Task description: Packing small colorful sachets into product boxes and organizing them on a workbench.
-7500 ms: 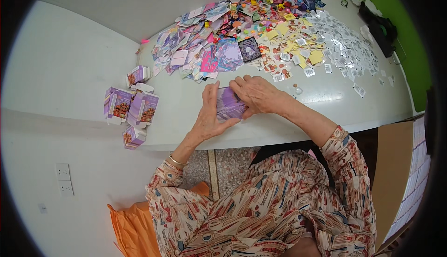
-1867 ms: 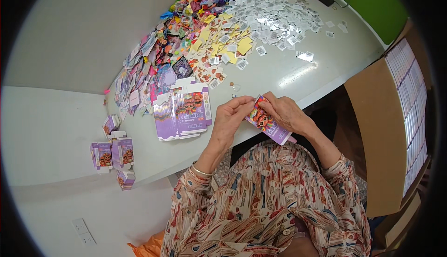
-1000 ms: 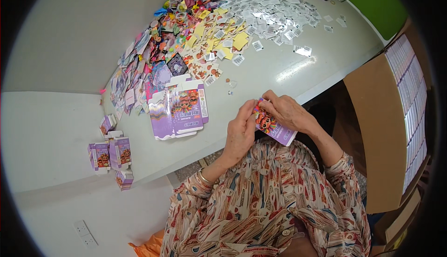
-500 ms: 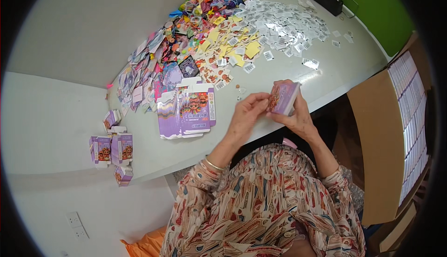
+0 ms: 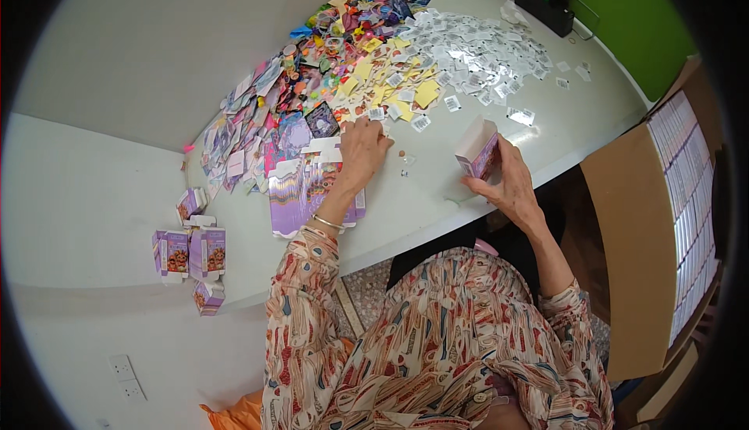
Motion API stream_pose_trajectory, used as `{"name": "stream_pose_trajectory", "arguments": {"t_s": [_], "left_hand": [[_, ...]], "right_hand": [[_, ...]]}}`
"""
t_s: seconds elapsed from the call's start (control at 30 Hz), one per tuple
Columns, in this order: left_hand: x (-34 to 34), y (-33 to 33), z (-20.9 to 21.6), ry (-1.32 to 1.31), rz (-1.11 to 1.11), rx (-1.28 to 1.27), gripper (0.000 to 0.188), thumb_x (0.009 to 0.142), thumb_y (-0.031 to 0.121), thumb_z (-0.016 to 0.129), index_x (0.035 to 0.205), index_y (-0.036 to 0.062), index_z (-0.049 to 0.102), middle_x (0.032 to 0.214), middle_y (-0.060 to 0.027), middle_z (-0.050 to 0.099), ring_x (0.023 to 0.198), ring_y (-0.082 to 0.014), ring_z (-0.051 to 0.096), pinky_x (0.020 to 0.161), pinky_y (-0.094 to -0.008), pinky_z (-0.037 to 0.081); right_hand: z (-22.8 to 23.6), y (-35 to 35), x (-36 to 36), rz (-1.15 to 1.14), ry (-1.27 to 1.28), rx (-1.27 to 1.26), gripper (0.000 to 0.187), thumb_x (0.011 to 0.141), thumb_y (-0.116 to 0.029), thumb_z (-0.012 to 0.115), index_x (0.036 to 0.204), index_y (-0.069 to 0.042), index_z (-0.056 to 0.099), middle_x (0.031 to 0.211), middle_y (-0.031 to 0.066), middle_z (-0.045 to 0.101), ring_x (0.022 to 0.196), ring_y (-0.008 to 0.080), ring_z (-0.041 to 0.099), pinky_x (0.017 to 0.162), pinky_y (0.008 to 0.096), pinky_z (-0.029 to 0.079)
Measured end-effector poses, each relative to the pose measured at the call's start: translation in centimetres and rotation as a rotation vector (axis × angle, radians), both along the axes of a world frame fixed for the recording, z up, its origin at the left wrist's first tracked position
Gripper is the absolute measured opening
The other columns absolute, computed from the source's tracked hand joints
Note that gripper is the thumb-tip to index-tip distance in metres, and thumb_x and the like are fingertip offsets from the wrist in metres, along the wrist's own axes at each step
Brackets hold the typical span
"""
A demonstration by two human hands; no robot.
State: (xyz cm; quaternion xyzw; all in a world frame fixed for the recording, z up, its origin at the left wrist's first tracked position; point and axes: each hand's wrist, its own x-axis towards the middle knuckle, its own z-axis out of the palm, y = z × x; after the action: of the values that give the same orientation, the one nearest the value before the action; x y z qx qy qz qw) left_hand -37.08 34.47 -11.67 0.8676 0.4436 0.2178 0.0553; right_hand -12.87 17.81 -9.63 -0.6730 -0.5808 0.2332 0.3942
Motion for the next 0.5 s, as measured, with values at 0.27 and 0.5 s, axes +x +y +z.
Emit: {"name": "stream_pose_trajectory", "arguments": {"t_s": [0.27, 0.5], "left_hand": [[0.0, 1.3, -0.5, -0.118, -0.078, -0.185, 0.013, 0.07, 0.014, 0.071, 0.074, 0.0035, 0.064, 0.078, -0.0109, 0.06, 0.08, -0.0304, 0.055, 0.07, -0.0406, 0.046], [-3.9, 2.4, 2.1, 0.147, -0.184, -0.091, 0.015, 0.072, 0.016, 0.07, 0.077, 0.0033, 0.066, 0.074, -0.0105, 0.061, 0.073, -0.0268, 0.058, 0.073, -0.0386, 0.046]], "right_hand": [[-0.2, -0.2, 0.4, 0.003, 0.004, 0.004, 0.089, 0.067, -0.04, 0.079, 0.134, 0.004, 0.038, 0.12, 0.0241, 0.051, 0.111, 0.0339, 0.053, 0.095, 0.0389, 0.043], [0.0, -0.6, 0.9, 0.007, 0.055, -0.007, 0.088, 0.069, -0.04, 0.078, 0.133, 0.004, 0.039, 0.119, 0.0236, 0.052, 0.109, 0.0335, 0.054, 0.093, 0.039, 0.044]]}}
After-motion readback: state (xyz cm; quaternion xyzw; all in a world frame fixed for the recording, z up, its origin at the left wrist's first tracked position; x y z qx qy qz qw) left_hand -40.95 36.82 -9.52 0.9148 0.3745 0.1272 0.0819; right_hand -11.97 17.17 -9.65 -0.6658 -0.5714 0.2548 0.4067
